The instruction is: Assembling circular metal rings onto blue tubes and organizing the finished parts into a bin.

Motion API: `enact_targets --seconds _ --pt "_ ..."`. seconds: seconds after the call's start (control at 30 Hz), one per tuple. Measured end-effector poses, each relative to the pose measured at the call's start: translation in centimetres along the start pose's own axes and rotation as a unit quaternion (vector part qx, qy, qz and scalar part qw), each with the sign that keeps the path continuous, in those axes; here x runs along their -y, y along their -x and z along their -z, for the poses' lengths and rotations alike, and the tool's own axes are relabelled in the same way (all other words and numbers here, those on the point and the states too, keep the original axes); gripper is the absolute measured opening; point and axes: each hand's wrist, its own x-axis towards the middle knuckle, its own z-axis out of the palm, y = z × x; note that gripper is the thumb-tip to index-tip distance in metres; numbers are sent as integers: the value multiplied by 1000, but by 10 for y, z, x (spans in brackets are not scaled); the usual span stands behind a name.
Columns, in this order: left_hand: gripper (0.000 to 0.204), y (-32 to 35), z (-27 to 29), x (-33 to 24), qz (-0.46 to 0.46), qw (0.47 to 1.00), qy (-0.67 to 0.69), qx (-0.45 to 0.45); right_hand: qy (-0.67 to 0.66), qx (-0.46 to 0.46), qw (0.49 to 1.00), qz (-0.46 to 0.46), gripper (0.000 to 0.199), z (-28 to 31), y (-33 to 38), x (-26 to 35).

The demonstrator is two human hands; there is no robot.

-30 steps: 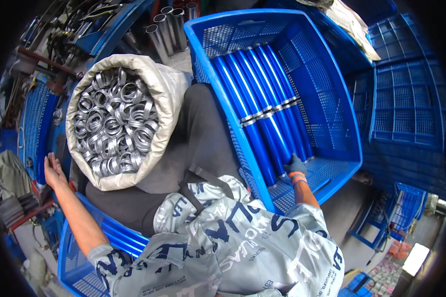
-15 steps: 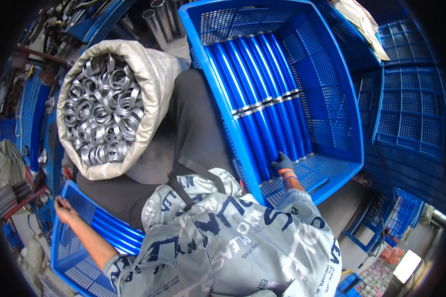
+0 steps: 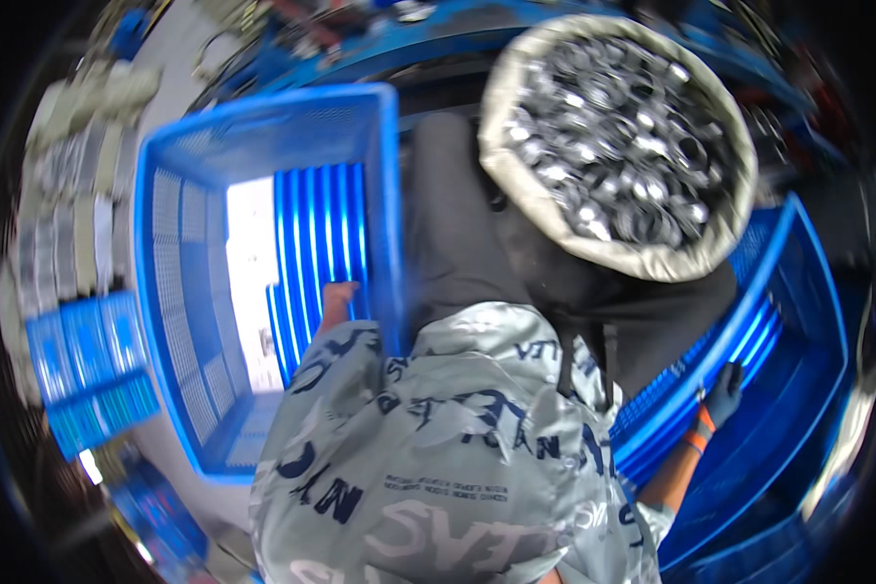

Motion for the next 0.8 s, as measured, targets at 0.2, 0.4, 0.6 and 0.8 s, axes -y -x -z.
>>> enact_targets --seconds 0.2,0.4,0.6,0.8 --pt "92 44 -14 169 66 997 13 -34 -148 218 914 309 48 -155 58 286" --pt "105 25 10 232 127 985 27 -114 144 342 763 530 74 -281 122 366" --pt "119 -50 129 259 189 971 50 -138 377 310 642 592 75 -310 157 390" --pt "135 -114 207 301 216 961 21 -173 370 366 583 624 47 -343 176 395"
